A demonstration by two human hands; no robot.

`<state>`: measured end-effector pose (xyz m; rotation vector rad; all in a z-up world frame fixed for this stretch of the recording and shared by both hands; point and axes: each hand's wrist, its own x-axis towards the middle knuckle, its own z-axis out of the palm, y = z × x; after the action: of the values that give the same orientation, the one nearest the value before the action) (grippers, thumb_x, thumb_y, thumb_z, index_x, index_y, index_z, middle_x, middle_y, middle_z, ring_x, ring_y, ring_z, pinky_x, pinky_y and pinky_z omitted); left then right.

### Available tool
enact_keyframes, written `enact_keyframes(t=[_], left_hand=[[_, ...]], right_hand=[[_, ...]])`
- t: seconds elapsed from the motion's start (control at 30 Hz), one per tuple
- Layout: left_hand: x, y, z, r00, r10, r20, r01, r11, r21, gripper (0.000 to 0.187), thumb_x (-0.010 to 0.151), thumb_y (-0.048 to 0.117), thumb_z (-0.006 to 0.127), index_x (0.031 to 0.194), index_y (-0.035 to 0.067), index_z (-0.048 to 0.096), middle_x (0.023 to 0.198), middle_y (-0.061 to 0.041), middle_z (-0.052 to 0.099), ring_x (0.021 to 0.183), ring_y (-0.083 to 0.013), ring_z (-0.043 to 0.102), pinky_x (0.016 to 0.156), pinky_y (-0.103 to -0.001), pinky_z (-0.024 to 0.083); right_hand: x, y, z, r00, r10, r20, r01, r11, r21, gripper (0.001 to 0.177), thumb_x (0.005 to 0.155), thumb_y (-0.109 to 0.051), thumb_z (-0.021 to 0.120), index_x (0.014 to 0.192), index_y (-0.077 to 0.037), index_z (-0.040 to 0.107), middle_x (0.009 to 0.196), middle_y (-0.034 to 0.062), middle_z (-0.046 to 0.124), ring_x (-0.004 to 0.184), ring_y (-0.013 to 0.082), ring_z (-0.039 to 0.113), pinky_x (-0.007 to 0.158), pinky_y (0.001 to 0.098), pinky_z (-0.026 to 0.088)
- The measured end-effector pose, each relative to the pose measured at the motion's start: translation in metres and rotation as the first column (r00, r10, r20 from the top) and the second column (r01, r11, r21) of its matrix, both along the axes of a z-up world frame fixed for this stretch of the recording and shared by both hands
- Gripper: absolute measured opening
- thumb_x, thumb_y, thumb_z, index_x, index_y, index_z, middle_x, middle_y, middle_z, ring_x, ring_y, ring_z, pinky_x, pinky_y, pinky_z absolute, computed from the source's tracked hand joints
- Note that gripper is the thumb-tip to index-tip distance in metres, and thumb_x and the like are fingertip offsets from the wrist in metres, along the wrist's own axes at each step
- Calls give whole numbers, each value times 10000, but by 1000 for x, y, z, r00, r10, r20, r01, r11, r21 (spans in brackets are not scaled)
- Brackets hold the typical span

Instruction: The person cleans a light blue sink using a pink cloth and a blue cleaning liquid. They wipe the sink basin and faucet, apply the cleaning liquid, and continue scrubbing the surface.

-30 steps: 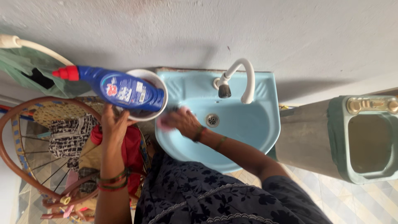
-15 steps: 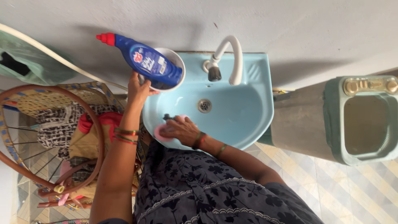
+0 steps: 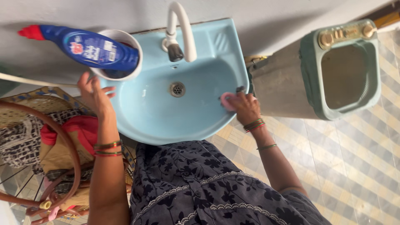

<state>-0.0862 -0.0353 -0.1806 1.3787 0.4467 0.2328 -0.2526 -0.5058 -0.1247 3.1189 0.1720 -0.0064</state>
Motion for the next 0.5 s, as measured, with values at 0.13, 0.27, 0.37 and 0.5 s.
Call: enact_keyframes(t=[0.13, 0.27, 0.37, 0.5], left_hand=[[-34, -8, -23, 933, 46, 356, -194, 898, 394, 234, 1138, -10, 547, 1367, 30, 520, 1303, -150, 562, 1065, -203, 643, 851, -322, 557], [-52, -12, -22, 938, 14, 346, -220, 796, 564, 328, 1010, -95, 539, 1319, 13, 551, 1277, -129, 535, 1103, -210, 601, 881, -338, 548], [-60, -9, -14, 960, 30, 278, -195, 785, 588, 334, 970, -90, 542, 1287, 15, 553, 1255, -118, 534, 1046, -186, 612, 855, -330, 531], [-69, -13, -12, 975, 46, 215, -180, 730, 659, 281, 982, -54, 579, 1254, 17, 561, 1233, -109, 557, 1067, -200, 582, 846, -347, 476]], right_hand=[[-17, 51, -29, 936, 323, -140, -351, 892, -287, 684, 772, -72, 649, 1403, -334, 606, 1319, 90, 593, 996, 244, 602, 816, 419, 552], [-38, 86, -45, 912, 409, -26, -393, 890, 230, 521, 914, -154, 641, 1316, -474, 551, 1367, 10, 631, 1145, 235, 601, 907, 418, 543], [-7, 49, -39, 896, 316, -311, -354, 932, -74, 666, 938, -64, 599, 1509, -401, 527, 1334, 100, 612, 1065, 324, 590, 786, 455, 561], [52, -18, -22, 994, 43, 96, -49, 997, 65, 464, 901, -145, 669, 1301, -378, 639, 1366, 75, 617, 1125, 344, 578, 852, 514, 532]])
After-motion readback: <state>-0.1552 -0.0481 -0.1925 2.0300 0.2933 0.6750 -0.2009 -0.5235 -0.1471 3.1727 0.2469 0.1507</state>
